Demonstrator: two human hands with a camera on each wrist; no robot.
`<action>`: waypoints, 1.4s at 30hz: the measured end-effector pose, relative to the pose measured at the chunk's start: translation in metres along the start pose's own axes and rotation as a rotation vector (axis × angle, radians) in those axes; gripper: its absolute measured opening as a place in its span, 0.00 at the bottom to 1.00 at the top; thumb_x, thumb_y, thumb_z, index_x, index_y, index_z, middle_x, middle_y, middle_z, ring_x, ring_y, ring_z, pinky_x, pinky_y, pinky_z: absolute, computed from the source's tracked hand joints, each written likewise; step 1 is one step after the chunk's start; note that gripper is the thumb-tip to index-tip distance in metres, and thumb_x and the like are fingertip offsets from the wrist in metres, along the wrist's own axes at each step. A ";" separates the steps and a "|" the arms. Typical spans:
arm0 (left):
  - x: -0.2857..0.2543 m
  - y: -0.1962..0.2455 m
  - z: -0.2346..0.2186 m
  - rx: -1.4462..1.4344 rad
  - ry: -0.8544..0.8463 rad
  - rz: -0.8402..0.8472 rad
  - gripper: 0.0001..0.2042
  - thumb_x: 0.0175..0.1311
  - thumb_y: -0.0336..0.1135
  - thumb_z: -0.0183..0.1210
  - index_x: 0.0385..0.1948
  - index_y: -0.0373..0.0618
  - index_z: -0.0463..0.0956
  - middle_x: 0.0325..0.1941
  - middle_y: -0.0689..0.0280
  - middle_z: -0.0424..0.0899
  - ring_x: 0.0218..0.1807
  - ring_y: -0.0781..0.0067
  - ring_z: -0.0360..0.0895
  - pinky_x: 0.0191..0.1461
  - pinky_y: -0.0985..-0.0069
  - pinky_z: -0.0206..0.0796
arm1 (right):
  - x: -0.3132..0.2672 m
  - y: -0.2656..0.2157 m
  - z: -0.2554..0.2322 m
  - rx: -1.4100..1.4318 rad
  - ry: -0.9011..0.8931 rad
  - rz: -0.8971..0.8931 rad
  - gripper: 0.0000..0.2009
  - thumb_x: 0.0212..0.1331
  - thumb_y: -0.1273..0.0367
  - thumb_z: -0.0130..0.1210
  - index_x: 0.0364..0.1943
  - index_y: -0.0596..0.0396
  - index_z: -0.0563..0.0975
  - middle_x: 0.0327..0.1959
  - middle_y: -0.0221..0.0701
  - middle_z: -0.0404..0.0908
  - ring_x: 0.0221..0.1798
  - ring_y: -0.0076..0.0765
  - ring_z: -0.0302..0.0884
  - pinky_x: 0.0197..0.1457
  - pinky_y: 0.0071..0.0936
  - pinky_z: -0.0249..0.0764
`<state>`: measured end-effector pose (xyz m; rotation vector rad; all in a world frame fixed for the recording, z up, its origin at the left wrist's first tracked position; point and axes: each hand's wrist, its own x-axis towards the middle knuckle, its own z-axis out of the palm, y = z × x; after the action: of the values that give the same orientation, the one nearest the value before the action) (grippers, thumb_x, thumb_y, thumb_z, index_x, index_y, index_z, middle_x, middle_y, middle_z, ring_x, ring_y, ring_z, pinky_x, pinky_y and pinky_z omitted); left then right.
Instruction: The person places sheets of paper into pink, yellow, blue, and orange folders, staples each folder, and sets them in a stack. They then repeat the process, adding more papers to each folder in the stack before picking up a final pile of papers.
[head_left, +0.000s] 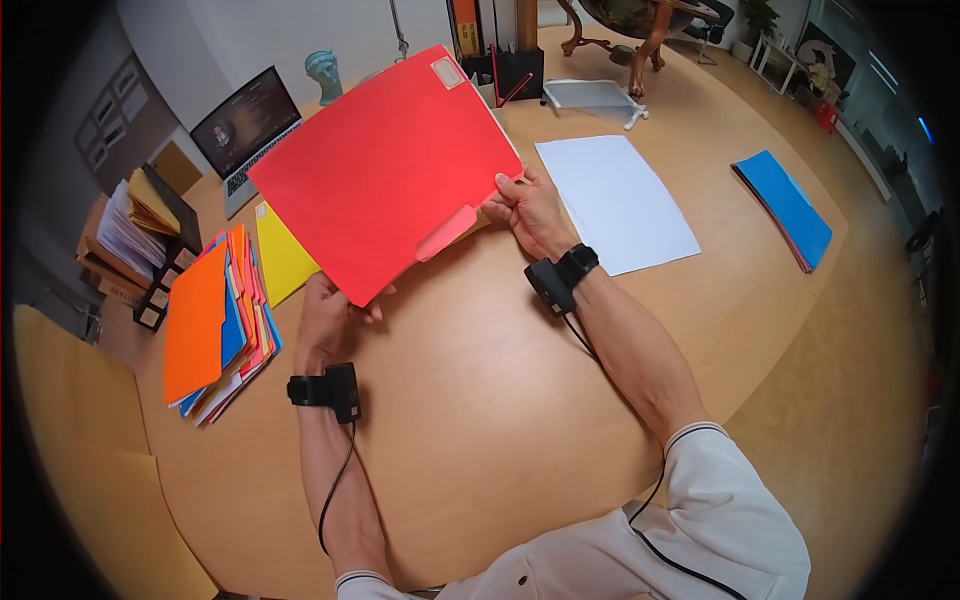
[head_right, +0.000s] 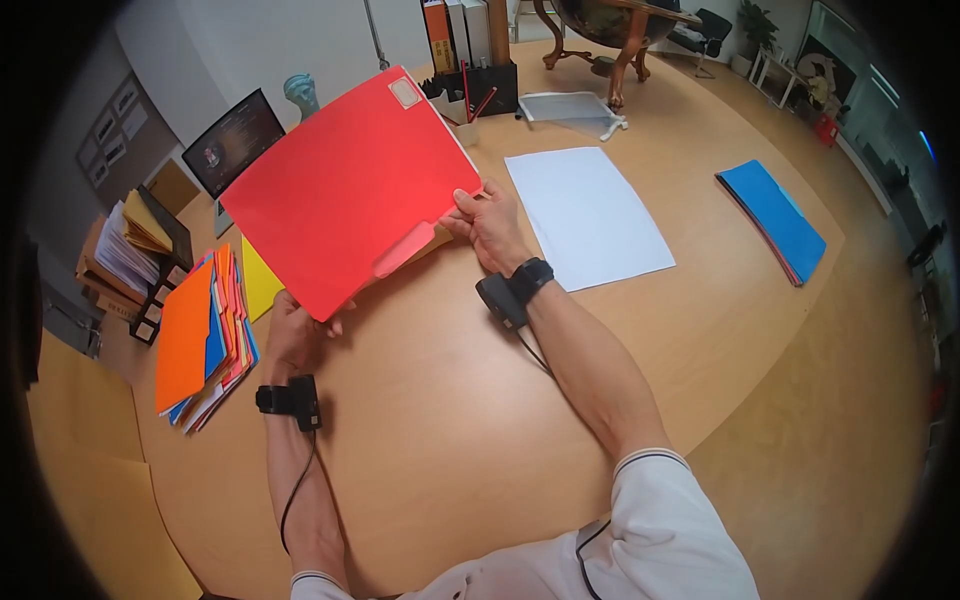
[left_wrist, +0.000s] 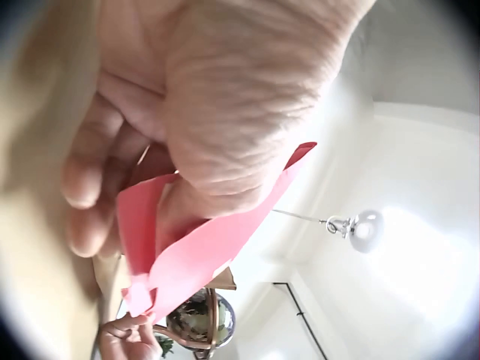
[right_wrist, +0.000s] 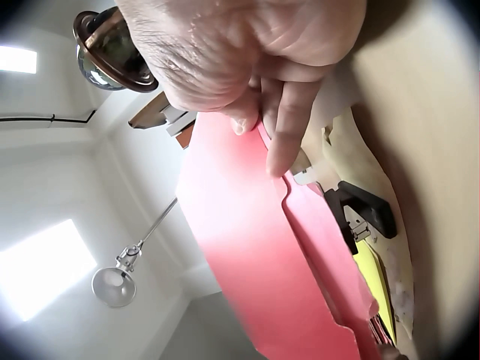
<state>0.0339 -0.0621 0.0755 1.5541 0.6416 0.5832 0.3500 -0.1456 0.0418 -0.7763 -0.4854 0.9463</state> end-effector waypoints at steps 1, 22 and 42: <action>0.000 -0.001 -0.002 -0.061 0.017 0.012 0.13 0.69 0.33 0.56 0.48 0.35 0.79 0.37 0.55 0.89 0.25 0.73 0.82 0.28 0.78 0.76 | 0.000 0.000 0.001 0.009 -0.006 -0.007 0.07 0.70 0.74 0.55 0.46 0.61 0.70 0.36 0.38 0.82 0.30 0.32 0.85 0.36 0.26 0.89; -0.005 0.009 -0.060 -0.407 0.788 0.380 0.14 0.76 0.41 0.57 0.48 0.38 0.71 0.37 0.54 0.87 0.30 0.69 0.86 0.30 0.82 0.78 | -0.009 -0.003 0.010 -0.163 0.025 0.000 0.19 0.68 0.54 0.61 0.49 0.54 0.72 0.30 0.33 0.78 0.26 0.31 0.84 0.26 0.21 0.79; -0.061 -0.019 -0.141 -0.807 1.395 0.239 0.14 0.80 0.41 0.48 0.32 0.44 0.62 0.23 0.68 0.66 0.19 0.75 0.60 0.20 0.77 0.50 | -0.003 0.003 0.004 -0.222 -0.011 0.013 0.20 0.68 0.55 0.61 0.51 0.55 0.72 0.28 0.32 0.79 0.24 0.28 0.82 0.25 0.19 0.77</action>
<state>-0.1097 -0.0036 0.0685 0.2685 1.0273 1.8719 0.3444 -0.1458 0.0423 -0.9757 -0.6024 0.9182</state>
